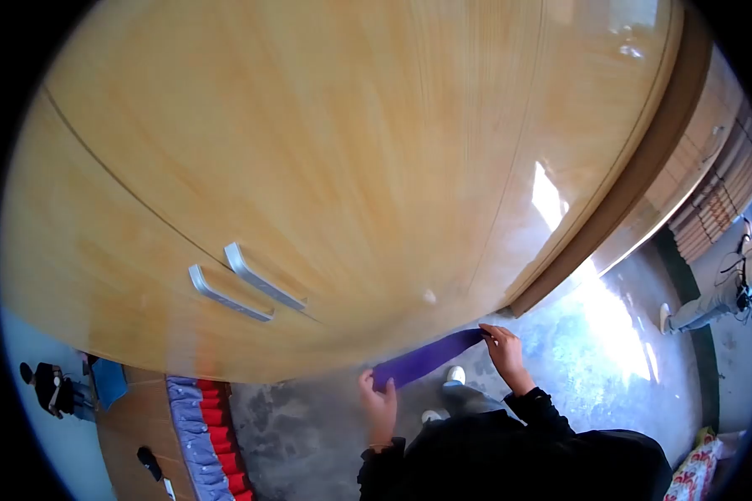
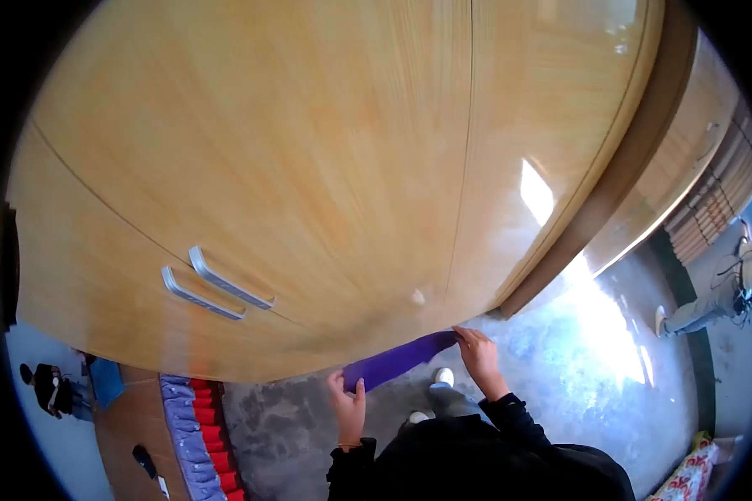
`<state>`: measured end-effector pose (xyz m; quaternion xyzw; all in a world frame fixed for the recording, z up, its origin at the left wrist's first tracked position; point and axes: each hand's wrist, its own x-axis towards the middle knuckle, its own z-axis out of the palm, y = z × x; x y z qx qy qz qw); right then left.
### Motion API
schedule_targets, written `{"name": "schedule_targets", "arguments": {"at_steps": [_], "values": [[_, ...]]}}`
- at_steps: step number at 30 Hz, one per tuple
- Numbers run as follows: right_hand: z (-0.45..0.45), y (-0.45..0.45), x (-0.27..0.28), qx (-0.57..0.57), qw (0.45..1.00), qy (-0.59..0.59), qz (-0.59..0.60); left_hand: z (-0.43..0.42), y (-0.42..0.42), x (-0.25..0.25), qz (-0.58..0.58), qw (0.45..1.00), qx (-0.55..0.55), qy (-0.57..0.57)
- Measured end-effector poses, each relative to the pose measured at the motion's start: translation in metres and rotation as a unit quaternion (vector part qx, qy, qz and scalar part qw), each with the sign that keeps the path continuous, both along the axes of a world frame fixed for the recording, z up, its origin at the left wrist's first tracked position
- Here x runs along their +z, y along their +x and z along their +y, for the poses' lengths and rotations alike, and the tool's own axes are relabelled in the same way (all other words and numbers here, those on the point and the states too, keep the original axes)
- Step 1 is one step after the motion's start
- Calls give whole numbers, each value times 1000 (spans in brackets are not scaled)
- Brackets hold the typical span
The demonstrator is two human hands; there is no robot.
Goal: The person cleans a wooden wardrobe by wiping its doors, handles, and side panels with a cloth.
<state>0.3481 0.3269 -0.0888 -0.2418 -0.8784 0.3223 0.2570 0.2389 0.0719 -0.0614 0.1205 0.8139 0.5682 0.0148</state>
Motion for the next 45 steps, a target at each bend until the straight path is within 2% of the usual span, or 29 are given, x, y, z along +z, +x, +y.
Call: {"name": "schedule_targets", "arguments": {"at_steps": [1, 3, 4, 6, 7, 10, 11, 13, 15, 18, 19, 21, 22, 24, 25, 27, 29, 30, 31, 32, 33, 34, 35, 36, 37, 39, 41, 43, 45], "values": [[-6, 3, 3, -27, 999, -14, 13, -6, 3, 0, 0, 1000, -6, 6], [-15, 11, -12, -34, 999, -11, 12, -30, 10, 2, -106, 978, -95, -154], [-22, 12, -10, -33, 999, -22, 23, -41, 14, -8, -104, 976, -103, -158], [-41, 13, -14, -13, 998, -56, 20, -69, 24, -43, -173, 941, -193, -219], [-54, 10, -17, -20, 998, -52, 28, -79, 24, -57, -164, 941, -199, -219], [-80, 13, -9, 47, 998, -47, -7, -97, 50, -107, -116, 981, -76, -135], [-88, 14, -6, 55, 996, -65, -16, -105, 57, -122, -128, 981, -74, -125], [-96, 16, -11, 80, 994, -62, -26, -126, 59, -119, -92, 983, -22, -159], [-96, 18, -19, 79, 994, -47, -55, -143, 59, -80, -107, 977, -32, -184], [-102, 32, -15, 99, 992, -11, -79, -168, 68, -68, -127, 974, -44, -182], [-96, 36, -18, 116, 990, 11, -83, -176, 77, -82, -124, 975, -52, -176], [-101, 47, -11, 118, 984, 71, -117, -191, 90, -120, 4, 960, -52, -275], [-107, 52, -2, 79, 987, 73, -121, -179, 87, -99, 15, 962, -56, -268], [-103, 65, 0, 48, 985, 75, -149, -172, 94, -53, -174, 896, -64, -403], [-107, 71, -2, 26, 980, 70, -184, -168, 92, -40, -171, 891, -65, -416], [-107, 76, 0, 3, 969, 83, -233, -156, 93, -20, -89, 916, 19, -391], [-110, 73, 26, -24, 949, 57, -310, -149, 86, -13, -72, 907, 3, -416], [-103, 70, 23, -17, 952, 58, -301, -141, 78, -14, -55, 902, -10, -429], [-97, 70, 18, -22, 967, -105, -232, -137, 72, -20, -49, 901, 3, -430], [-90, 69, 13, -24, 950, -266, -161, -136, 67, -29, -53, 890, -40, -452], [-84, 67, 13, -14, 951, -268, -154, -130, 62, -26, -57, 875, -84, -473], [-78, 67, 14, -4, 941, -332, -63, -124, 58, -23, -54, 874, -75, -477], [-73, 69, 13, 3, 918, -395, 28, -115, 54, -18, -181, 917, -67, -348], [-63, 70, 11, 2, 895, -443, 46, -99, 48, -11, -298, 931, -58, -202], [-50, 69, 10, 6, 894, -445, 53, -85, 45, -2, -291, 933, -55, -205], [-27, 66, 10, 4, 859, -493, 136, -55, 43, 18, -348, 932, -95, -14], [2, 56, 25, 8, 838, -520, 165, -16, 42, 39, -321, 941, -100, 29], [25, 45, 37, -23, 923, -343, 174, 14, 43, 48, -302, 946, -93, 67], [46, 29, 65, -3, 900, -379, 214, 47, 32, 48, -135, 966, -183, 122]]}}
